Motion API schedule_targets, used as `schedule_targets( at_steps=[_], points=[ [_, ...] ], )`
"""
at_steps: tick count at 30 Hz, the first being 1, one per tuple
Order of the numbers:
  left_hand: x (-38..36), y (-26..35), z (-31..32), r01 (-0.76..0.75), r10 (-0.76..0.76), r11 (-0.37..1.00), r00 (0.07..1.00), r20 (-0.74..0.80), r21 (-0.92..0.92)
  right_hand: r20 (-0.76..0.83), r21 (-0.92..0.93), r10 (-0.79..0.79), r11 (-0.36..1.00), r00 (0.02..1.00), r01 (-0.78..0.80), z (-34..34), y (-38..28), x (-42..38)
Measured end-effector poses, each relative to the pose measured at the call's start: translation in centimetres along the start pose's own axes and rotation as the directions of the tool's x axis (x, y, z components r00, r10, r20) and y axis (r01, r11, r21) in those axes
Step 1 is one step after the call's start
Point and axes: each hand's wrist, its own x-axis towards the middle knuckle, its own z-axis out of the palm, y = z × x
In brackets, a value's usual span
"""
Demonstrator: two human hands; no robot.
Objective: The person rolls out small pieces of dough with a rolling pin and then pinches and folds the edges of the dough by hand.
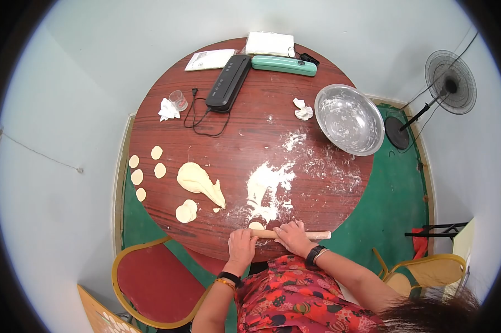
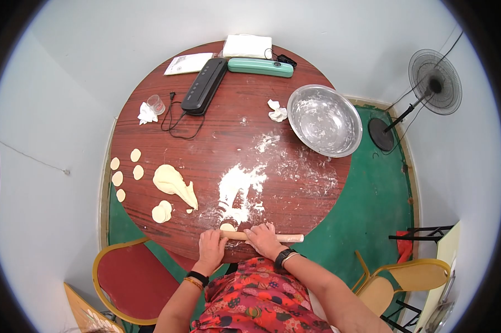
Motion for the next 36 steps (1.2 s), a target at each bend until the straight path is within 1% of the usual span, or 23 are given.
schedule_targets(
  at_steps=[1,3,6,9,12,16,22,24,25,27,30,31,33,36],
  points=[
    [0.0,-1.0,0.4,0.007,-0.007,1.0,0.999,0.048,-0.016,-0.01,-0.01,-0.008,1.0,1.0,0.008,0.0,-0.1,0.0],
    [0.4,-2.9,1.4,0.024,-0.017,0.999,0.989,0.145,-0.049,0.009,-0.026,0.042,0.999,0.999,-0.042,0.0,-0.4,0.0],
    [1.4,-3.1,1.8,0.084,-0.087,0.996,0.97,0.228,0.023,0.002,-0.083,0.126,0.989,0.992,-0.126,-0.6,-0.6,0.3],
    [2.7,-2.8,1.7,0.147,-0.151,0.989,0.967,0.205,0.034,-0.016,-0.121,0.167,0.978,0.986,-0.167,-0.8,-0.6,0.8],
    [4.0,-2.5,1.8,0.186,-0.203,0.978,0.949,0.24,0.094,-0.018,-0.151,0.174,0.973,0.985,-0.175,-0.6,0.0,1.5],
    [5.2,-3.1,2.7,0.162,-0.177,0.983,0.962,0.208,0.085,0.007,-0.165,0.21,0.965,0.978,-0.205,-0.3,0.4,2.1],
    [7.5,-2.5,2.6,0.209,-0.221,0.975,0.955,0.198,0.08,-0.061,-0.104,0.19,0.975,0.98,-0.195,0.2,1.0,2.6],
    [8.1,-1.9,2.1,0.236,-0.246,0.969,0.953,0.174,0.079,0.009,-0.092,0.18,0.98,0.984,-0.178,0.1,1.4,2.6],
    [7.9,-2.0,2.4,0.248,-0.246,0.969,0.964,0.104,-0.001,0.045,-0.086,0.176,0.981,0.983,-0.171,0.0,1.6,2.6],
    [6.6,-2.8,3.2,0.251,-0.258,0.955,0.966,-0.03,-0.159,0.006,-0.076,0.168,0.983,0.986,-0.167,0.2,1.8,2.5],
    [3.9,-3.9,3.8,0.162,-0.186,0.949,0.98,-0.065,-0.27,-0.051,-0.044,0.191,0.98,0.98,-0.193,0.0,1.8,2.2],
    [3.3,-4.3,3.6,0.08,-0.081,0.969,0.997,0.005,-0.235,-0.071,-0.032,0.2,0.979,0.977,-0.202,-0.2,1.8,2.3],
    [2.4,-4.5,2.8,-0.092,0.121,0.979,0.981,0.152,-0.184,-0.083,-0.008,0.238,0.971,0.968,-0.239,-0.8,1.7,2.3],
    [1.6,-3.1,1.3,-0.149,0.147,0.989,0.961,0.232,-0.008,-0.084,0.008,0.255,0.967,0.963,-0.255,-1.3,1.7,2.3]
  ],
)
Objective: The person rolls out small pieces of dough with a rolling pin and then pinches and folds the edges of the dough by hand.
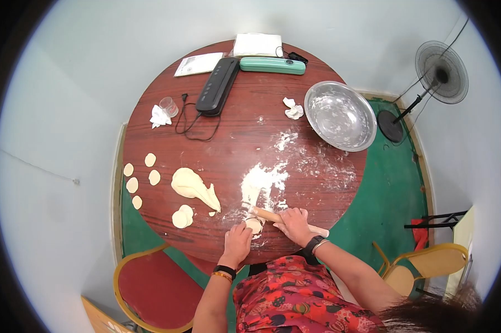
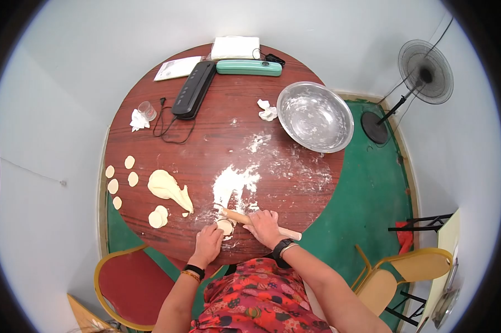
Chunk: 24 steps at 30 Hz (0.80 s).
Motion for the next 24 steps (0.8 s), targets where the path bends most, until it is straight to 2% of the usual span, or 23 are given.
schedule_targets(
  at_steps=[3,6,9,12,15,18,24],
  points=[
    [-1.2,1.5,-0.4,0.066,-0.072,0.991,0.996,0.049,0.119,0.015,-0.022,-0.046,0.999,0.999,0.046,0.1,0.0,-0.4],
    [-2.8,2.6,0.2,0.134,-0.14,0.987,0.988,0.065,0.085,0.031,-0.008,-0.115,0.993,0.993,0.115,0.5,-0.4,-1.2],
    [-3.6,3.6,0.1,0.173,-0.175,0.983,0.984,0.027,0.069,0.093,-0.003,-0.166,0.986,0.982,0.167,1.1,-0.9,-2.0],
    [-4.1,3.5,-0.4,0.139,-0.138,0.99,0.986,-0.093,0.001,0.099,-0.02,-0.223,0.974,0.97,0.226,1.2,-1.6,-2.3],
    [-3.4,3.4,-0.8,0.146,-0.14,0.989,0.951,-0.274,-0.001,0.138,0.024,-0.206,0.978,0.969,0.205,1.5,-2.1,-2.1],
    [-2.5,1.8,-0.4,0.153,-0.145,0.988,0.963,-0.226,0.015,0.134,-0.002,-0.19,0.981,0.973,0.192,1.3,-2.5,-1.9],
    [-1.1,-0.8,0.0,0.067,-0.071,0.997,0.976,-0.208,-0.028,0.116,-0.073,-0.129,0.988,0.985,0.138,0.4,-2.1,-2.3]
  ],
)
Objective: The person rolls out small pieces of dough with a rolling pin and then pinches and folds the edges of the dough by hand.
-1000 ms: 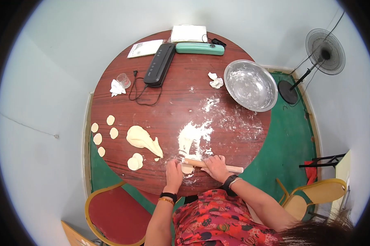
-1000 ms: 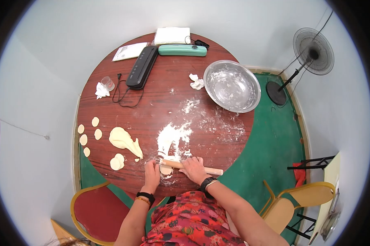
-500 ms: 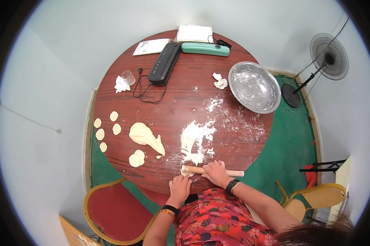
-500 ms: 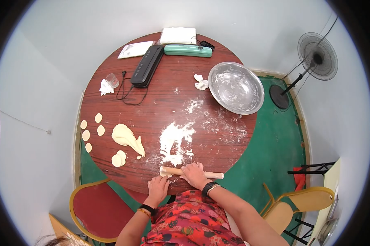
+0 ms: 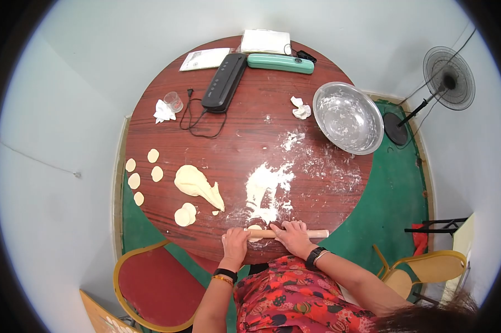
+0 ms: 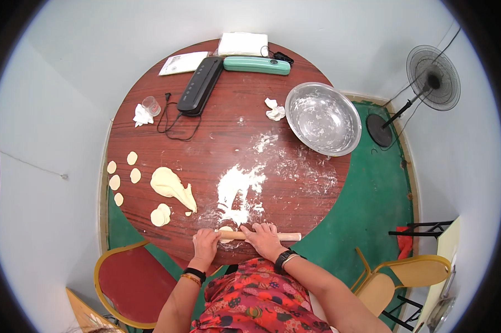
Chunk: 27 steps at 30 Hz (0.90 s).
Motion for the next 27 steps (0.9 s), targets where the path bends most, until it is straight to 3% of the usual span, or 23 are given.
schedule_targets(
  at_steps=[3,15,18,21,24,27],
  points=[
    [1.5,-0.2,0.2,0.103,-0.102,0.995,0.994,0.041,-0.003,-0.015,0.025,0.051,0.998,0.999,-0.051,0.4,0.3,0.8],
    [5.6,-0.6,1.2,0.135,-0.147,0.977,0.987,0.062,0.164,-0.054,0.037,0.092,0.995,0.994,-0.09,1.4,0.6,2.7],
    [6.3,0.5,1.4,0.242,-0.241,0.958,0.97,-0.024,0.154,-0.069,0.084,0.147,0.986,0.987,-0.141,1.8,0.8,2.8],
    [5.7,1.9,1.5,0.368,-0.37,0.928,0.883,-0.29,-0.063,-0.096,0.172,0.163,0.974,0.982,-0.145,1.6,1.0,2.6],
    [2.6,0.1,1.8,0.172,-0.203,0.963,0.969,-0.143,-0.206,-0.089,0.161,0.069,0.985,0.994,-0.054,1.0,1.2,1.9],
    [0.7,-0.9,1.1,-0.021,0.056,0.979,0.984,0.166,-0.203,-0.086,0.161,0.026,0.987,0.996,-0.012,1.8,2.1,2.0]
  ],
)
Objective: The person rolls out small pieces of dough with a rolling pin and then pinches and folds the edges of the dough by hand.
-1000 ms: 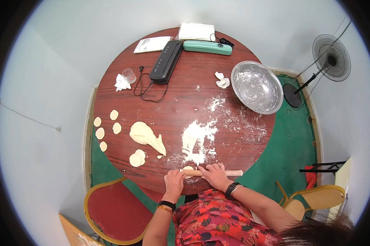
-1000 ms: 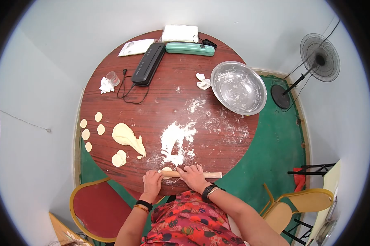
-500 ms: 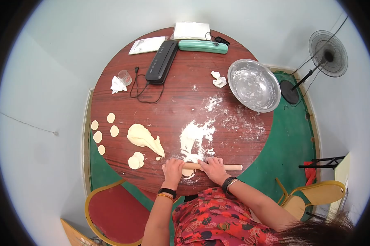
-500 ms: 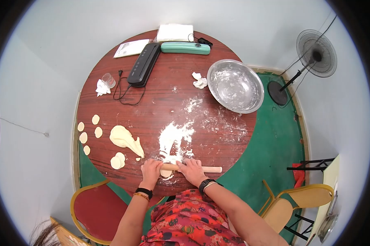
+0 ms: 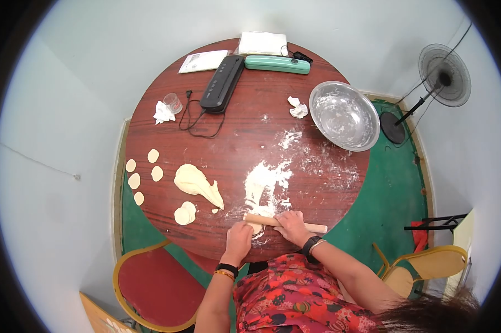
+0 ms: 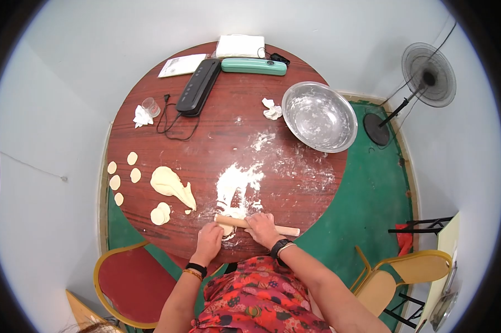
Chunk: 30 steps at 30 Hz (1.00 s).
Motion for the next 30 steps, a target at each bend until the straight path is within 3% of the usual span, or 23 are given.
schedule_targets(
  at_steps=[3,6,9,12,15,18,21,24,30],
  points=[
    [-1.2,2.1,0.0,0.037,-0.033,0.986,0.999,-0.027,0.161,-0.037,-0.008,0.044,0.999,0.998,-0.044,0.0,0.1,0.2],
    [-2.0,3.6,1.0,0.154,-0.144,0.974,0.987,-0.068,0.169,-0.025,0.027,0.081,0.996,0.996,-0.08,-0.9,0.1,0.4],
    [-2.7,5.0,1.4,0.24,-0.243,0.96,0.97,-0.003,0.145,-0.043,0.017,0.048,0.999,0.998,-0.047,-1.2,-0.2,-0.1],
    [-3.0,5.8,0.8,0.236,-0.235,0.963,0.972,-0.023,0.132,-0.001,-0.007,-0.049,0.999,0.999,0.049,-0.9,-0.6,-1.2],
    [-2.8,5.2,0.6,0.217,-0.197,0.964,0.97,-0.139,0.152,0.055,0.002,-0.119,0.993,0.991,0.119,-0.6,-1.0,-2.4],
    [-1.8,3.9,-0.3,0.156,-0.145,0.967,0.987,-0.07,0.199,0.11,-0.019,-0.116,0.993,0.987,0.118,-0.4,-1.4,-2.9],
    [-0.9,3.1,-0.3,0.206,-0.288,0.898,0.943,0.166,0.388,0.112,-0.104,-0.055,0.992,0.992,0.067,-1.1,-2.1,-2.9],
    [0.8,3.5,-0.3,0.284,-0.402,0.862,0.888,0.224,0.42,0.072,-0.186,-0.008,0.982,0.997,0.021,-1.7,-2.4,-2.5],
    [4.2,2.8,-1.1,0.271,-0.402,0.877,0.867,0.296,0.396,0.037,-0.242,0.048,0.97,0.998,-0.038,-1.7,-1.7,-1.1]
  ],
)
